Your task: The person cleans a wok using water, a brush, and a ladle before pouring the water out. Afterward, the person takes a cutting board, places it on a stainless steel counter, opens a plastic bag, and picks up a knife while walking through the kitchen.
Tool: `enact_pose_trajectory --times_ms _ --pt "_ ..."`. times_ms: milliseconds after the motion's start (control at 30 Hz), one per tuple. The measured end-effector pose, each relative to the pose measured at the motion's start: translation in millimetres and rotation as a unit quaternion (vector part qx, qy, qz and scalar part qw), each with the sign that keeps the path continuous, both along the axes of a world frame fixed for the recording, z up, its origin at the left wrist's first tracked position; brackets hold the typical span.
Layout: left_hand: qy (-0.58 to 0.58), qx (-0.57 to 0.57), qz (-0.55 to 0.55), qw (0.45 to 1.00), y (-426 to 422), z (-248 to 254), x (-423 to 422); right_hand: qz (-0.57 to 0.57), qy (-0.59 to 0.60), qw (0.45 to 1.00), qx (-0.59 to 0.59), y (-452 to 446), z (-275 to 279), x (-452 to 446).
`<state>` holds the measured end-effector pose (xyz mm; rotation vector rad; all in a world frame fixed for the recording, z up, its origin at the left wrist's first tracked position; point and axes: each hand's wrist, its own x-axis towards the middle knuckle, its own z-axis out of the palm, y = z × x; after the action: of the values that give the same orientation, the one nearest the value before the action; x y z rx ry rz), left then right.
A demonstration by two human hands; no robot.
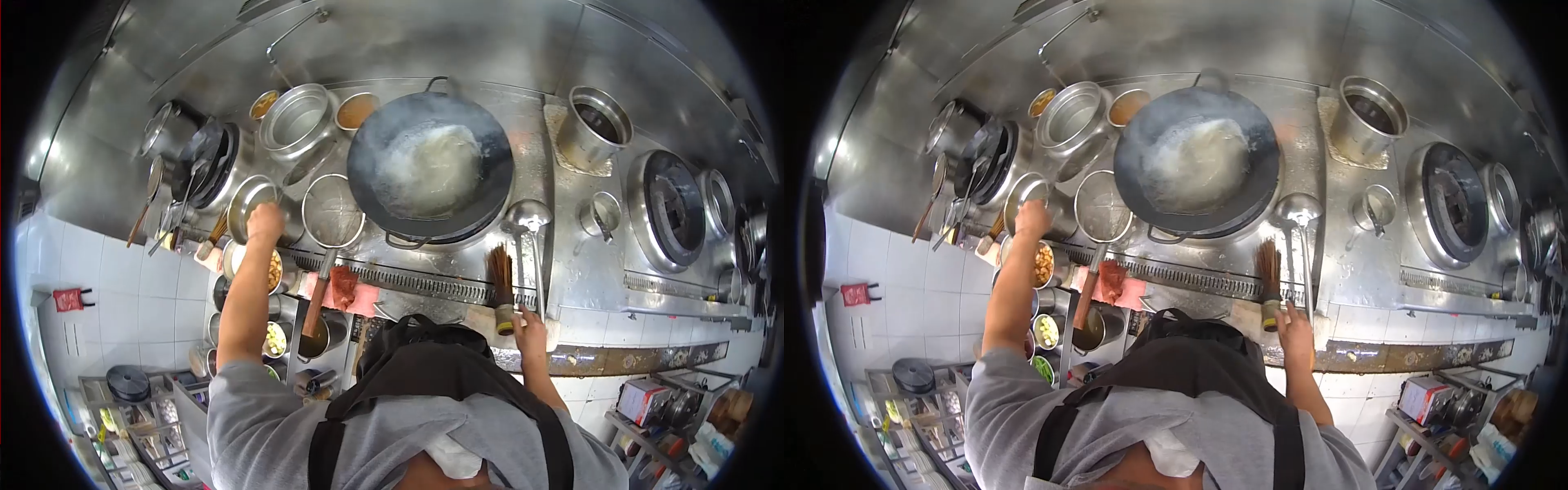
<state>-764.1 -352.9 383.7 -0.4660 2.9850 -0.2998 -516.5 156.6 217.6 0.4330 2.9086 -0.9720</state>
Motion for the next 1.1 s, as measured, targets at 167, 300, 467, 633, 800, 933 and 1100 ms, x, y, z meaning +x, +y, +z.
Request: enact_pose_trajectory --times_ms 167,300,467,633,800,933,1100 --pt "0.019 -0.01 -0.032 0.999 -5.0 -21.3 19.7 -0.1 -0.059 0.991 0.06 36.6 -4.7 51.9" --pt "0.062 0.06 -0.01 0.996 -6.4 -9.4 27.6 -0.141 -0.045 0.989 -0.008 62.2 -5.5 69.1" --pt "0.293 0.211 -0.126 0.924 -19.6 -26.8 58.3 -0.281 -0.001 0.917 -0.282 86.7 20.1 62.8" --pt "0.262 0.713 0.068 0.646 95.7 20.6 83.6 -0.216 0.103 0.937 -0.255 95.9 73.0 -26.6" --pt "0.151 0.789 0.048 0.594 182.6 39.6 73.6 -0.134 0.172 0.954 0.205 163.1 127.2 -151.9" --pt "0.033 0.846 0.02 0.532 225.5 27.9 60.6 -0.106 0.126 0.953 0.253 227.1 159.8 -220.7" --pt "-0.026 0.846 0.006 0.532 268.8 19.2 44.9 -0.169 -0.046 0.984 -0.036 233.3 197.4 -245.3"
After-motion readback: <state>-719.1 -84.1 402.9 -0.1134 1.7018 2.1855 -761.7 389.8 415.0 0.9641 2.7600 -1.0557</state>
